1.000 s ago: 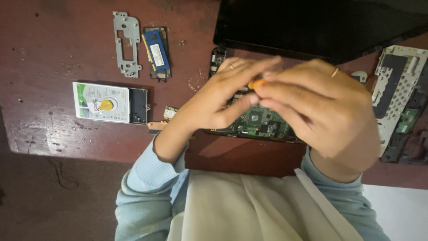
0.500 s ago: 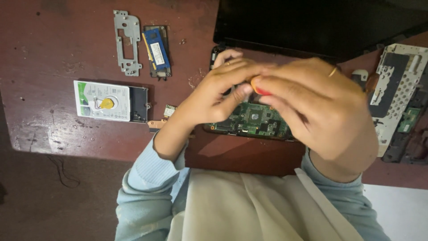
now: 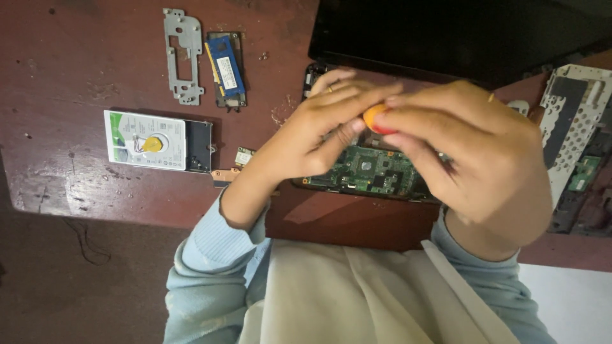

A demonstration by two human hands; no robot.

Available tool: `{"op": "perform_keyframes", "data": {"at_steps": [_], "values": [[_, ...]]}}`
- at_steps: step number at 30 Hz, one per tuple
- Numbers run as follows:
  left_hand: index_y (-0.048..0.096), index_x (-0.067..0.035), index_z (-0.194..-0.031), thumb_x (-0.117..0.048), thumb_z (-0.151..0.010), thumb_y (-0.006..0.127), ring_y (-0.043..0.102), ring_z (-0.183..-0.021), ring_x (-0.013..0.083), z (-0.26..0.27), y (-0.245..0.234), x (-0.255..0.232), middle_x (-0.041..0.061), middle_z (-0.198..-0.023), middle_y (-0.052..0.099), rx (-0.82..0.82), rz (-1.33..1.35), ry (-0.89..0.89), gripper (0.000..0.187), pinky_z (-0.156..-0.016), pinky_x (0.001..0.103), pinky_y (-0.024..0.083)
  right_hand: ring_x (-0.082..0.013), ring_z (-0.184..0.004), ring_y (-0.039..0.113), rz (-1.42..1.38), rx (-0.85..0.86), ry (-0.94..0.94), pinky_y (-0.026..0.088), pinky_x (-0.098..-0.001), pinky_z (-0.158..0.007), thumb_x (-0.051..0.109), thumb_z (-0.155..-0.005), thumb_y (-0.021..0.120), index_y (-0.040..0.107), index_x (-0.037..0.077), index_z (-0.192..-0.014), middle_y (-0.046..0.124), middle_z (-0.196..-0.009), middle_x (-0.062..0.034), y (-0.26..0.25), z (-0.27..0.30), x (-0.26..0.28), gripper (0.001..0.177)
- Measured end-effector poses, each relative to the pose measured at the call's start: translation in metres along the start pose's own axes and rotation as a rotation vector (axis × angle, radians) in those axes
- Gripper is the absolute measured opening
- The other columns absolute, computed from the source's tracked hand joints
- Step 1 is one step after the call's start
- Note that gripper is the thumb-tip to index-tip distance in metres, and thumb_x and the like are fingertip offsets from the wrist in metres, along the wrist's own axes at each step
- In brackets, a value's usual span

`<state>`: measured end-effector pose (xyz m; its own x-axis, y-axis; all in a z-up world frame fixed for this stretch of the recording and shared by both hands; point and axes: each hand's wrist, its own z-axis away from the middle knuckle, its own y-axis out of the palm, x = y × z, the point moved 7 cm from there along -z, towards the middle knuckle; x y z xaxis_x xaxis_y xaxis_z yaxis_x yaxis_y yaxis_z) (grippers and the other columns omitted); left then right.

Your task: The person uses a screwdriver to remove screws from the motherboard of a disassembled laptop. They then detach a small circuit board and place it on the table, followed by removing a copper heat pipe from the motherboard.

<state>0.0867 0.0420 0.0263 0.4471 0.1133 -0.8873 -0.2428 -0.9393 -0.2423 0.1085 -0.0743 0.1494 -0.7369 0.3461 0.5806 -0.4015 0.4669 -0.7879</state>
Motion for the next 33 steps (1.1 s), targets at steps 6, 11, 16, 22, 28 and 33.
{"op": "perform_keyframes", "data": {"at_steps": [6,11,16,22,28,33], "values": [[0.06,-0.008,-0.125,-0.041,-0.106,0.052,0.068,-0.113,0.0265,-0.005,-0.006,-0.003,0.006,-0.122,0.068,-0.182,-0.108,-0.004,0.039,-0.111,0.046,0.04,-0.0288,-0.084,0.068,0.263,-0.171,0.04,0.053,-0.0386,-0.07,0.03,-0.103,0.089,0.065,-0.007,-0.095,0.07,-0.092,-0.0163,0.011,0.012,-0.013,0.045],[0.063,-0.006,-0.122,-0.016,-0.108,0.057,0.068,-0.109,0.0276,-0.004,-0.004,0.0,0.008,-0.118,0.07,-0.117,-0.124,0.006,0.018,-0.112,0.048,0.035,-0.0451,-0.125,0.072,0.207,-0.146,0.062,0.057,-0.0489,-0.109,0.029,-0.099,0.09,0.063,-0.015,-0.134,0.07,-0.135,-0.0329,0.0,0.005,-0.005,0.062],[0.052,-0.004,-0.143,-0.009,-0.112,0.05,0.066,-0.12,0.0303,0.0,-0.003,-0.003,0.015,-0.135,0.065,-0.035,0.035,0.04,0.031,-0.118,0.048,0.04,-0.0385,-0.098,0.074,0.159,-0.104,-0.114,0.062,-0.0451,-0.091,-0.003,-0.103,0.083,0.077,-0.011,-0.105,0.076,-0.111,-0.0249,0.004,0.001,0.001,0.01],[0.066,-0.003,-0.105,-0.03,-0.104,0.058,0.066,-0.093,0.0255,-0.006,-0.006,-0.004,0.009,-0.1,0.068,-0.25,-0.111,0.055,0.028,-0.101,0.045,0.042,-0.0355,-0.1,0.074,0.212,-0.141,-0.066,0.062,-0.0424,-0.091,-0.003,-0.102,0.088,0.079,-0.009,-0.105,0.076,-0.113,-0.0227,0.01,-0.002,0.01,0.011],[0.065,-0.001,-0.099,-0.032,-0.104,0.055,0.061,-0.088,0.027,-0.005,-0.008,-0.01,0.009,-0.092,0.064,-0.239,-0.341,0.033,0.033,-0.104,0.048,0.037,-0.0293,-0.124,0.07,0.019,0.08,-0.016,0.055,-0.0369,-0.109,-0.003,-0.097,0.077,0.07,0.0,-0.115,0.069,-0.136,-0.0218,0.028,-0.003,-0.016,0.019],[0.074,-0.006,-0.116,-0.029,-0.075,0.089,0.047,-0.131,0.0345,0.011,-0.007,0.003,0.006,-0.131,0.063,-0.009,-0.945,-0.211,0.05,-0.106,0.065,0.029,-0.0257,-0.11,0.072,0.015,0.041,0.077,0.056,-0.0322,-0.085,0.006,-0.104,0.072,0.067,0.0,-0.11,0.072,-0.122,-0.0162,0.028,-0.003,-0.03,0.01]]}}
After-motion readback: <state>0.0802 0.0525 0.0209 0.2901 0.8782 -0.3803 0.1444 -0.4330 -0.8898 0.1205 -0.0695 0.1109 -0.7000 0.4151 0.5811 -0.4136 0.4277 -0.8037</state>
